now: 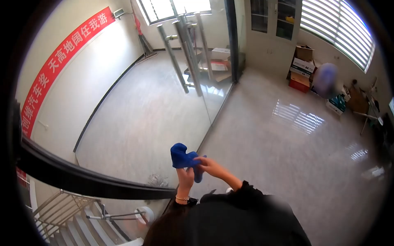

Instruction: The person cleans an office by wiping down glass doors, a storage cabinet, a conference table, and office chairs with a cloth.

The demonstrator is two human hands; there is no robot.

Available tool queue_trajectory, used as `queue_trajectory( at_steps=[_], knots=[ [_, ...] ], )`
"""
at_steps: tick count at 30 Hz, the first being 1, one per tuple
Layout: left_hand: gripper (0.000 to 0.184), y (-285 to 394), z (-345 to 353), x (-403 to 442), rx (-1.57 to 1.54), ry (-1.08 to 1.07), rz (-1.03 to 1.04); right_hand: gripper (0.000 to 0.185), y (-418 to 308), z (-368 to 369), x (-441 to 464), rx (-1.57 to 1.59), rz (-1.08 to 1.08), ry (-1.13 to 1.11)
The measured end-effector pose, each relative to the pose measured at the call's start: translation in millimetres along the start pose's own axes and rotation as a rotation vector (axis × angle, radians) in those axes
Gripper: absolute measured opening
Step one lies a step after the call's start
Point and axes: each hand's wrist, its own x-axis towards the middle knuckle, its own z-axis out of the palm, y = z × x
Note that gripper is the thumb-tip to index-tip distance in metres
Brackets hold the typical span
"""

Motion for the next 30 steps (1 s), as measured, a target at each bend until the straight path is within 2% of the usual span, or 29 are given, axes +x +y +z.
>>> queue_trajectory(
  at_steps=[2,4,5,6,7,8,9,11,12,13,15,16,18,23,25,27,29,30],
  knots=[
    [0.025,8.9,24.5,22.2,-0.006,0.038,0.065,0.032,2.9,-27.8,-6.2,-0.022,-0.012,0.192],
    [0.033,20.9,31.5,37.9,-0.174,-0.133,-0.063,0.03,-0.1,-51.4,-13.4,-0.009,0.008,0.251],
    [0.033,8.0,40.2,43.4,-0.176,-0.133,-0.069,0.029,-1.1,-63.2,-15.7,0.014,0.025,0.307],
    [0.028,-13.8,50.0,47.2,-0.18,0.003,-0.149,0.029,-8.0,-71.0,-18.4,0.015,0.031,0.309],
    [0.025,-6.8,55.7,63.1,-0.179,0.137,-0.228,0.026,-17.5,-75.7,-21.0,-0.012,-0.01,0.447],
    [0.033,1.5,54.4,77.2,-0.181,0.163,-0.237,0.023,-25.0,-79.1,-20.8,-0.036,-0.05,0.586],
    [0.033,-7.8,51.4,87.5,-0.176,0.157,-0.241,0.023,-30.5,-84.8,-16.5,-0.029,-0.046,0.589],
    [0.036,-29.1,43.1,110.2,0.363,-0.008,-0.292,0.019,-43.7,-101.7,-4.9,-0.175,-0.155,0.771],
    [0.03,-32.4,44.2,122.9,0.441,-0.06,-0.257,0.019,-51.1,-110.2,3.2,-0.252,-0.191,0.827],
    [0.03,-36.6,48.7,135.0,0.44,-0.058,-0.259,0.019,-55.9,-120.2,14.3,-0.254,-0.19,0.825],
    [0.027,-46.4,57.7,164.1,0.492,0.023,0.017,0.025,-70.1,-140.5,41.0,-0.379,-0.223,0.868],
    [0.032,-56.4,61.4,180.3,0.537,0.076,0.171,0.025,-80.8,-149.8,57.3,-0.389,-0.229,0.867],
    [0.032,-70.8,69.0,210.9,0.529,0.131,0.15,0.031,-105.3,-167.7,95.0,-0.453,-0.413,0.894],
    [0.032,-71.7,85.1,319.3,0.362,0.31,0.09,0.035,-172.2,-210.1,187.2,-0.581,-0.534,0.921],
    [0.03,-84.6,93.0,369.6,0.349,0.37,0.144,0.034,-202.3,-235.9,232.9,-0.618,-0.608,0.913],
    [0.029,-88.5,102.1,422.7,0.337,0.482,0.341,0.044,-230.4,-259.2,271.0,-0.72,-0.811,0.947],
    [0.028,-79.4,105.1,467.5,0.363,0.488,0.322,0.046,-263.0,-276.2,308.9,-0.719,-0.895,0.993],
    [0.025,-67.1,105.6,487.7,0.258,0.497,0.289,0.047,-284.2,-283.0,328.5,-0.719,-0.978,0.973]
  ],
)
